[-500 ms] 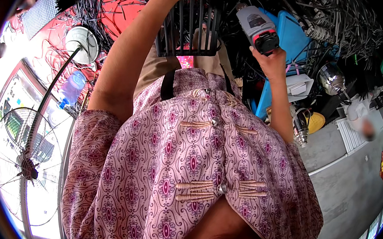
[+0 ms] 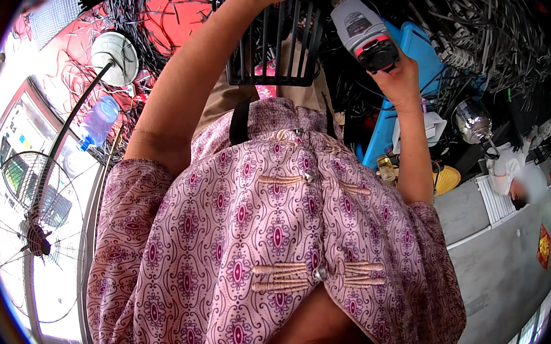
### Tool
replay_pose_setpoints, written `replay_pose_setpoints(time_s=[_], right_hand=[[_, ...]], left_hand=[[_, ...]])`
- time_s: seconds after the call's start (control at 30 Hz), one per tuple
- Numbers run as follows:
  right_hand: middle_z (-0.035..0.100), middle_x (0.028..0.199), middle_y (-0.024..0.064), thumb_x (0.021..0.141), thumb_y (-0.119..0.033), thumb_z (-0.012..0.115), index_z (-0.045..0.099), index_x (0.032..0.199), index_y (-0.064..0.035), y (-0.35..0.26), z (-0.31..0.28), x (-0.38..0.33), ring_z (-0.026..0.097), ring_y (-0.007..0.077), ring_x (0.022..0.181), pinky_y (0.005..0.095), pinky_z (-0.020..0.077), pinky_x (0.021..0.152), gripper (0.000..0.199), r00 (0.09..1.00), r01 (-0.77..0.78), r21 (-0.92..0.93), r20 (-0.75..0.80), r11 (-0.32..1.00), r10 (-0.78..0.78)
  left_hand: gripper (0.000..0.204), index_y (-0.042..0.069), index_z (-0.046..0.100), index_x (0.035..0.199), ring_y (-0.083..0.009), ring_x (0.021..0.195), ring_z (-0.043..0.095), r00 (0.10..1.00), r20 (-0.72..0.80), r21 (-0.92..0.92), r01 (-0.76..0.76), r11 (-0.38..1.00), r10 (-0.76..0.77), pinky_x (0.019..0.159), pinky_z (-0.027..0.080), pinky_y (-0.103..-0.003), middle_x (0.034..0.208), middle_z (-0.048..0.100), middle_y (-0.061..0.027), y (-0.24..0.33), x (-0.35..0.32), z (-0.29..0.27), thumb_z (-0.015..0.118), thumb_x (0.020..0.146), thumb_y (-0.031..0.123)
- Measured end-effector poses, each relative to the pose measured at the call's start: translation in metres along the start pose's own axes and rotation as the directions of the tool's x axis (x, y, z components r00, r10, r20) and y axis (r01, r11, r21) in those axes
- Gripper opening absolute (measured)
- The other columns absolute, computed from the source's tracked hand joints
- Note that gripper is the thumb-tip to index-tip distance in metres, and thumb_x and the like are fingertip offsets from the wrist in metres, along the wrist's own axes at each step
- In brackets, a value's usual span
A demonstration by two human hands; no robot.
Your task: The person assembles a black plastic basket using a cordless nail gun. They align the basket frame and drive nails into the joints to secure the structure. The person also uses pliers to trim excess material from the basket frame. The task is performed in a workshop environment with piles of materials visible.
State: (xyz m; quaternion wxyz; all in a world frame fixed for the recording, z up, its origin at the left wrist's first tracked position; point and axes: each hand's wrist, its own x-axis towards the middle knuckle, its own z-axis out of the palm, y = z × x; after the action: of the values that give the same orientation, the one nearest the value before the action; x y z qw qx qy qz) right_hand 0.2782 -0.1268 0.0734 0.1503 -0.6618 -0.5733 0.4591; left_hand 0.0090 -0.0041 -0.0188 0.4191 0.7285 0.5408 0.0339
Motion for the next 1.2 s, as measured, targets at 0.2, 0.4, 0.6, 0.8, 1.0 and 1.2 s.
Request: replay_pose_setpoints(time_s=[0.2, 0.4, 0.6, 0.8, 1.0, 1.2], right_hand=[[0.069, 0.088, 0.0121, 0.069, -0.017, 0.075, 0.063, 0.107, -0.0097, -0.006, -0.002, 0.005, 0.067, 0.0307, 0.079, 0.0347, 0.0514, 0.067, 0.041, 0.999, 0.01, -0.022, 0.037, 1.0, -0.009], [0.069, 0.09, 0.0125, 0.069, -0.017, 0.074, 0.062, 0.11, -0.01, -0.006, -0.003, 0.008, 0.067, 0.0313, 0.083, 0.0363, 0.052, 0.069, 0.044, 0.999, 0.023, -0.069, 0.048, 0.997, -0.019], [0.07, 0.092, 0.0121, 0.068, -0.018, 0.076, 0.062, 0.113, -0.0102, -0.012, -0.007, 0.012, 0.068, 0.0312, 0.083, 0.0369, 0.0526, 0.069, 0.048, 0.997, 0.029, -0.126, 0.077, 0.992, -0.019], [0.07, 0.094, 0.012, 0.068, -0.021, 0.078, 0.061, 0.119, -0.0121, -0.014, -0.007, 0.014, 0.068, 0.0313, 0.085, 0.037, 0.0531, 0.07, 0.055, 0.995, 0.058, -0.156, 0.088, 0.986, -0.044], [0.069, 0.094, 0.013, 0.072, -0.025, 0.075, 0.06, 0.121, -0.0155, -0.026, -0.004, 0.016, 0.066, 0.0332, 0.085, 0.0387, 0.0529, 0.071, 0.051, 0.996, 0.066, -0.281, 0.081, 0.957, -0.045], [0.069, 0.089, 0.0127, 0.075, -0.033, 0.071, 0.06, 0.119, -0.0158, -0.028, 0.002, 0.013, 0.066, 0.0337, 0.083, 0.0404, 0.0517, 0.068, 0.048, 0.999, 0.019, -0.281, 0.045, 0.96, -0.006]], left_hand=[[0.034, -0.002, 0.069, 0.076, -0.0405, 0.074, 0.064, 1.0, -0.013, -0.063, -0.022, 0.998, 0.021, 0.067, 0.051, -0.047, 0.074, 0.064, -0.0249, -0.001, 0.0, -0.001, 0.071, 0.072, 0.032], [0.036, -0.003, 0.068, 0.076, -0.0402, 0.074, 0.065, 1.0, 0.028, -0.017, -0.002, 1.0, 0.003, 0.067, 0.052, -0.047, 0.074, 0.064, -0.0249, 0.002, 0.0, -0.001, 0.07, 0.073, 0.034], [0.04, -0.004, 0.067, 0.076, -0.0407, 0.075, 0.065, 1.0, -0.008, 0.045, -0.02, 0.999, 0.02, 0.068, 0.052, -0.046, 0.075, 0.064, -0.0264, 0.0, 0.001, 0.003, 0.07, 0.074, 0.037], [0.039, -0.003, 0.068, 0.077, -0.0406, 0.075, 0.065, 0.999, 0.033, 0.03, 0.024, 0.999, -0.025, 0.067, 0.052, -0.046, 0.075, 0.064, -0.0264, 0.001, 0.002, 0.001, 0.071, 0.073, 0.036], [0.034, -0.001, 0.069, 0.079, -0.0405, 0.073, 0.064, 1.0, -0.008, -0.111, 0.018, 0.994, -0.02, 0.065, 0.051, -0.046, 0.076, 0.064, -0.0251, 0.003, -0.002, -0.001, 0.071, 0.073, 0.033], [0.034, 0.0, 0.069, 0.079, -0.0387, 0.072, 0.065, 1.0, 0.005, -0.092, -0.027, 0.995, 0.027, 0.065, 0.051, -0.046, 0.074, 0.064, -0.0234, -0.003, 0.0, 0.002, 0.071, 0.073, 0.034]])
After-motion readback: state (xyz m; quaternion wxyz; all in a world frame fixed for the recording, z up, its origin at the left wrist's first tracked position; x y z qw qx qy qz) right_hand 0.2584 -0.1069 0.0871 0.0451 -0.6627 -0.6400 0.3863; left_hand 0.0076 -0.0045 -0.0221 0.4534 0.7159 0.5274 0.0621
